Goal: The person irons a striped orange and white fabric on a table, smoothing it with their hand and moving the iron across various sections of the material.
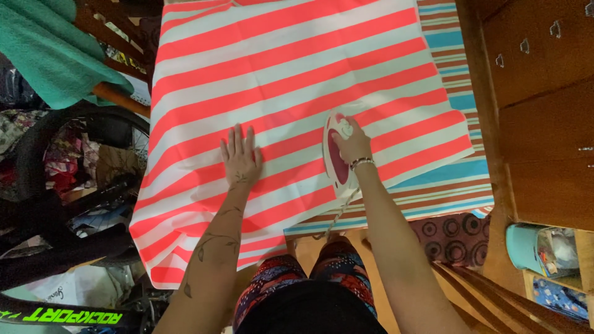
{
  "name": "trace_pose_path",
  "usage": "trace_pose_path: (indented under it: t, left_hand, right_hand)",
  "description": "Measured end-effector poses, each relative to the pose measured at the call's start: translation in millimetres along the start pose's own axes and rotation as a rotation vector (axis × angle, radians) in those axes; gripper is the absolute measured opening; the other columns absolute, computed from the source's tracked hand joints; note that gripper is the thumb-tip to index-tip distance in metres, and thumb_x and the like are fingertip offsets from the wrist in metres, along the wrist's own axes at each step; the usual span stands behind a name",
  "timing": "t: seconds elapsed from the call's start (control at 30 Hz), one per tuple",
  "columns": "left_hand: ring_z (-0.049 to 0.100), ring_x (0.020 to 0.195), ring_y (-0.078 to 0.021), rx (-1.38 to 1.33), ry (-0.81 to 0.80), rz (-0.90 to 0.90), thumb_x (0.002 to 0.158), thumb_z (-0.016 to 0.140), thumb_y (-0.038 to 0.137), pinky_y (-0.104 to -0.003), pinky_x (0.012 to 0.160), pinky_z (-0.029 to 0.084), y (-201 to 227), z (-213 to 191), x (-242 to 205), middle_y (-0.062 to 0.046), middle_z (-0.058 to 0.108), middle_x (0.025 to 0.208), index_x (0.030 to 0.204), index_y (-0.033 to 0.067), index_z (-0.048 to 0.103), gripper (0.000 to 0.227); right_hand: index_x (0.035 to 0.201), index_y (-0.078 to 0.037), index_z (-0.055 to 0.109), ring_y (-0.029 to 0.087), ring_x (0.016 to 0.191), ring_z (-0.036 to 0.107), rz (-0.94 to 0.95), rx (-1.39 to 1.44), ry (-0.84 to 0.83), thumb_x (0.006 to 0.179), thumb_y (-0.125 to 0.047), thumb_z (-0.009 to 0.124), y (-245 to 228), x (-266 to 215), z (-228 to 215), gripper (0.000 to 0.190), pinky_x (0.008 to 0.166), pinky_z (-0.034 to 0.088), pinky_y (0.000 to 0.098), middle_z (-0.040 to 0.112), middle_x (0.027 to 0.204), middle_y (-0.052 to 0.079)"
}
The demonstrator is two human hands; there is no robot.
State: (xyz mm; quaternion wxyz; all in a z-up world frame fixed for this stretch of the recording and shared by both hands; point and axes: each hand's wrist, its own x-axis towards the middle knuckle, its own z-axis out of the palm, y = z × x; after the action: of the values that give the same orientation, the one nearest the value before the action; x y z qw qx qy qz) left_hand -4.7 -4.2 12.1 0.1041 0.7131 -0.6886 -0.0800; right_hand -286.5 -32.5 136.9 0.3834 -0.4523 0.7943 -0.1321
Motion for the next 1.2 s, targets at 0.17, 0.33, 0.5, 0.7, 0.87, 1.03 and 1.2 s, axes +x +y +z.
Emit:
trace_pose_path:
  t: [0.17,0.33,0.5,0.7,0.87,1.03,1.2]
  left_hand:
    - [0.01,0.157,-0.0252,-0.002,-0.035,-0.007,0.101,0.032,0.044,-0.051,0.127,0.0,3.5,-1.2,-3.0,-0.007,0.014,0.17,0.162,0.0302,0.022,0.063]
    - [0.007,0.157,-0.0245,0.001,-0.068,-0.011,0.102,0.029,0.044,-0.051,0.127,-0.002,2.8,-4.1,-1.5,-0.006,0.012,0.17,0.162,0.0314,0.019,0.062]
    - [0.007,0.157,-0.0258,-0.006,-0.08,-0.016,0.103,0.028,0.042,-0.052,0.127,-0.003,5.7,-6.1,-2.5,-0.007,0.011,0.17,0.163,0.0298,0.018,0.062]
    - [0.005,0.157,-0.0268,-0.009,-0.067,0.011,0.103,0.029,0.043,-0.053,0.125,-0.003,0.2,-1.3,-1.9,-0.009,0.01,0.17,0.163,0.029,0.018,0.062]
    - [0.008,0.157,-0.0282,-0.027,-0.05,0.035,0.104,0.03,0.044,-0.053,0.126,-0.001,-3.9,-4.4,-6.2,-0.01,0.012,0.17,0.163,0.028,0.019,0.061]
    - [0.009,0.157,-0.028,-0.028,-0.033,0.061,0.104,0.03,0.045,-0.052,0.126,0.0,-6.9,-2.0,-3.1,-0.01,0.012,0.17,0.162,0.0282,0.021,0.061]
    - [0.006,0.157,-0.0293,-0.005,-0.06,0.053,0.105,0.025,0.045,-0.054,0.125,-0.001,-5.6,-0.2,-2.0,-0.011,0.01,0.17,0.163,0.0279,0.017,0.061]
  right_hand:
    - [0.154,-0.027,0.041,0.041,0.126,0.057,-0.01,-0.102,-0.057,0.092,-0.043,0.069,11.1,-12.7,-10.9,0.07,0.088,0.061,0.0453,0.057,0.141,0.021]
    - [0.154,-0.028,0.042,0.042,0.127,0.056,-0.005,-0.102,-0.011,0.093,-0.044,0.068,11.8,9.8,-18.8,0.068,0.091,0.06,0.0454,0.056,0.14,0.023]
    - [0.153,-0.027,0.043,0.041,0.129,0.054,-0.018,-0.059,0.045,0.093,-0.046,0.068,15.5,22.3,-14.4,0.069,0.098,0.056,0.0458,0.056,0.141,0.022]
    - [0.15,-0.037,0.047,0.037,0.126,0.057,-0.031,-0.143,-0.043,0.086,-0.05,0.074,17.8,-11.1,-21.1,0.071,0.102,0.052,0.0443,0.062,0.136,0.014]
    - [0.148,-0.032,0.049,0.038,0.127,0.057,-0.018,-0.165,0.028,0.087,-0.046,0.073,44.9,10.7,-38.7,0.067,0.104,0.051,0.0446,0.062,0.135,0.018]
    - [0.145,-0.035,0.052,0.035,0.123,0.06,0.014,-0.146,0.169,0.085,-0.048,0.076,80.2,53.6,-54.6,0.066,0.103,0.05,0.0432,0.065,0.13,0.017]
    - [0.145,-0.034,0.054,0.036,0.123,0.058,0.054,-0.081,0.245,0.081,-0.053,0.08,91.9,66.7,-60.4,0.071,0.104,0.048,0.0449,0.063,0.133,0.014]
